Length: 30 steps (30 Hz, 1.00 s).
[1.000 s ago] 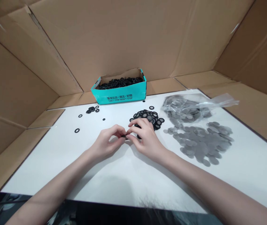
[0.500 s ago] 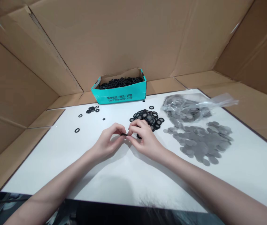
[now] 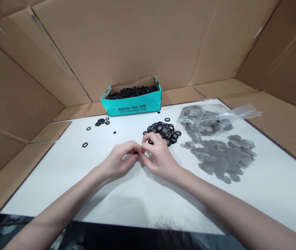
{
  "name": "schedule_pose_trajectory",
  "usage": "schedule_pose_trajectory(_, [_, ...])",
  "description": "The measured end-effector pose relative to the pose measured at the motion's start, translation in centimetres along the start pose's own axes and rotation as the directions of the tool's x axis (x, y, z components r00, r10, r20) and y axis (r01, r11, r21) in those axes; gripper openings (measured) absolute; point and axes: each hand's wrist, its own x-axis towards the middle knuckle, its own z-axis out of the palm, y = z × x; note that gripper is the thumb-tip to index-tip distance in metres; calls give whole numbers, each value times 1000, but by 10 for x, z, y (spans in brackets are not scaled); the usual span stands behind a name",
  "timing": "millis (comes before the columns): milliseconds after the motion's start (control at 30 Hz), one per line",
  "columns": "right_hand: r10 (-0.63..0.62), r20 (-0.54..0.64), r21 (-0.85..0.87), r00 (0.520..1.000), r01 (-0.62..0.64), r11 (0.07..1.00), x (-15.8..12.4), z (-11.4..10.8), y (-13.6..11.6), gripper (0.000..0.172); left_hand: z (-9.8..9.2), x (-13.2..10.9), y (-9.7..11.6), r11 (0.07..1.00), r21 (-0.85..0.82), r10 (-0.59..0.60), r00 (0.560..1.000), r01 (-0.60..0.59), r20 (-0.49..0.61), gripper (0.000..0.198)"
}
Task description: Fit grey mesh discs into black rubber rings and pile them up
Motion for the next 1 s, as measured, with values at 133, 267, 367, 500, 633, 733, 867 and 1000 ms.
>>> schedule_pose_trajectory(133, [38,24,-85,999,-36,996,1,0,4,13,2,0,-3,999,-20,-40,999,41,7,16])
schedule_pose_trajectory(267, [58,-16,-57,998,-59,997,3,-5,5,10,4,1,-5,993,-111,-55,997,48,-61,12])
schedule_pose_trajectory(367, [54,-26,-33,998,-55,998,4,-6,5,11,4,1,-4,991,-120,-71,994,61,-86,11])
schedule_pose_trajectory(500, [58,-21,-38,998,-59,998,3,-4,5,11,4,2,0,992,-115,-73,990,60,-117,7])
schedule_pose_trajectory(633, [79,9,-6,997,-79,997,3,-3,5,13,4,2,1,986,-153,-86,992,71,-94,6])
schedule_pose_trajectory(733, [52,16,-3,999,-52,999,1,-2,1,12,0,1,1,980,-176,-103,994,94,-42,7])
schedule_pose_trajectory(867, [-27,15,-118,1000,28,993,-3,0,-3,10,-5,1,1,983,-123,-129,989,136,67,11])
schedule_pose_trajectory(1000, [-19,44,-186,999,27,982,-3,0,-2,11,-4,1,-1,983,-111,-137,989,143,59,13])
